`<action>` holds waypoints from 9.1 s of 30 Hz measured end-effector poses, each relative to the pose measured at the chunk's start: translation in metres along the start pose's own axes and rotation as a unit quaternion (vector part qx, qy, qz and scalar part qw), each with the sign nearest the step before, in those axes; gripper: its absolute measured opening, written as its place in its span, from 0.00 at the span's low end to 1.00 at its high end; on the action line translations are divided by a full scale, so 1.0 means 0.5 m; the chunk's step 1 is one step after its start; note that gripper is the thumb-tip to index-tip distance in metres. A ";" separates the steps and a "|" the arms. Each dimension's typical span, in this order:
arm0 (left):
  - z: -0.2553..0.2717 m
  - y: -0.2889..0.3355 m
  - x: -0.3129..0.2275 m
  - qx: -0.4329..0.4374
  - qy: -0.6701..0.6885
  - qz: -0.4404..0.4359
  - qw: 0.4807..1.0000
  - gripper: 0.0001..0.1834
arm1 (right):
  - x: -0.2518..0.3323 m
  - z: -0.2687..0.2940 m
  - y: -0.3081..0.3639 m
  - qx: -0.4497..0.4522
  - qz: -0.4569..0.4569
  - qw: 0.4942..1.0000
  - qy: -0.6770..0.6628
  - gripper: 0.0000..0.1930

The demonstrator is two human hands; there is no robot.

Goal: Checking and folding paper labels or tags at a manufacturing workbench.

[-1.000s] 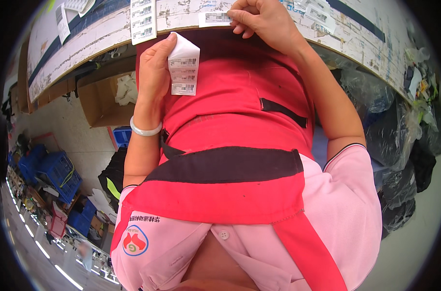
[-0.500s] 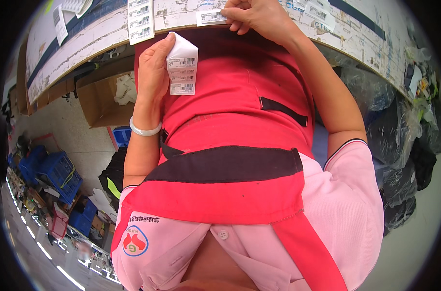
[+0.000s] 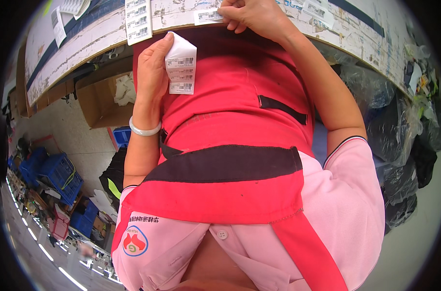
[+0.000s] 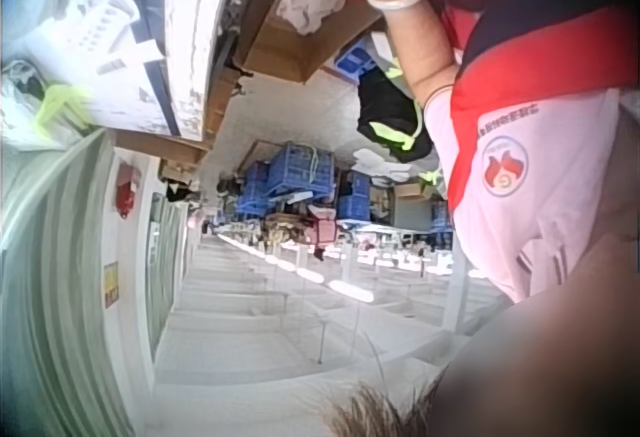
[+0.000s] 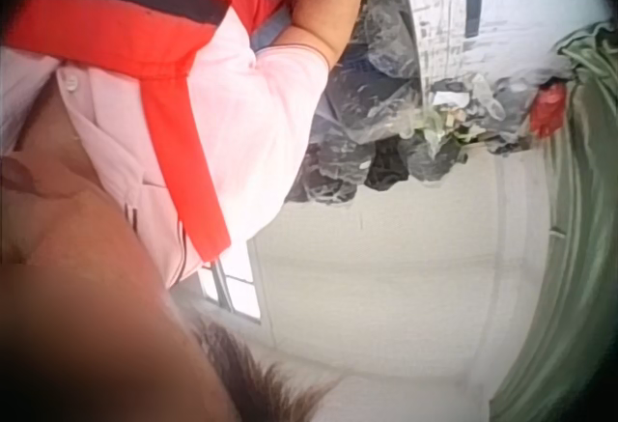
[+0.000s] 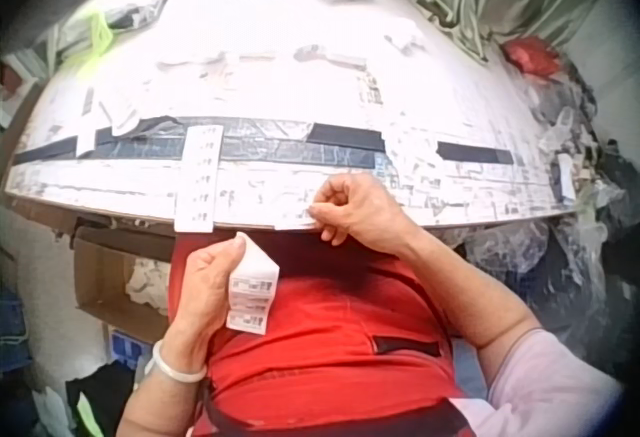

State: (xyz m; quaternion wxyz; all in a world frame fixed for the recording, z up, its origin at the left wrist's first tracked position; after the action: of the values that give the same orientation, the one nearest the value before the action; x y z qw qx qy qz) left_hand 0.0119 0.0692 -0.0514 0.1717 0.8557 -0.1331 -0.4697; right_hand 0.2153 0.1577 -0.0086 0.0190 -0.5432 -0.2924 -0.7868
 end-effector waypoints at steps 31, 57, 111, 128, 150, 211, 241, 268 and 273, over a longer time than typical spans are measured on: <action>-0.014 0.015 -0.033 -0.028 0.005 -0.059 0.998 0.15 | -0.056 0.231 0.127 -0.361 0.102 0.876 0.304 0.13; -0.053 0.044 -0.049 0.155 -0.262 -0.001 0.953 0.14 | 0.011 -0.114 0.115 -0.018 0.195 0.981 -0.009 0.07; -0.023 0.034 -0.017 0.137 -0.186 -0.004 0.973 0.13 | 0.022 -0.014 0.075 -0.163 0.403 0.855 0.284 0.33; -0.020 0.032 -0.010 0.139 -0.174 -0.002 0.975 0.13 | 0.047 -0.081 0.044 -0.193 0.326 0.860 0.341 0.31; -0.015 0.033 -0.019 0.121 -0.184 -0.030 0.975 0.14 | -0.025 -0.004 0.020 -0.067 0.045 0.997 -0.009 0.11; -0.035 0.056 -0.011 0.113 -0.123 0.019 0.986 0.11 | -0.100 0.300 0.144 -0.422 -0.010 0.805 0.417 0.22; -0.020 0.037 -0.022 0.121 -0.169 -0.047 0.977 0.30 | -0.029 -0.002 0.040 -0.080 0.075 0.994 -0.010 0.10; -0.008 0.030 0.000 0.101 -0.171 -0.033 0.979 0.21 | -0.013 -0.006 0.010 -0.057 -0.010 0.998 -0.035 0.08; -0.005 0.029 0.003 0.109 -0.190 -0.019 0.975 0.22 | -0.005 -0.006 0.012 -0.061 -0.012 0.998 -0.012 0.08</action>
State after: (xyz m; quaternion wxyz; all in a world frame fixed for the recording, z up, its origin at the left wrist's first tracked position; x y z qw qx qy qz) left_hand 0.0138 0.0557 -0.0454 0.0397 0.7667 -0.1971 -0.6097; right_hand 0.2158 0.1503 -0.0090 -0.0273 -0.5493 -0.2506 -0.7967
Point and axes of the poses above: each hand's wrist, its own y-axis away from the middle knuckle, its own z-axis out of the back of the hand, x = y × z, the point moved 5 cm from there along -y, towards the middle knuckle, and after that the axes turned 4 degrees about y, right-handed, at the moved point
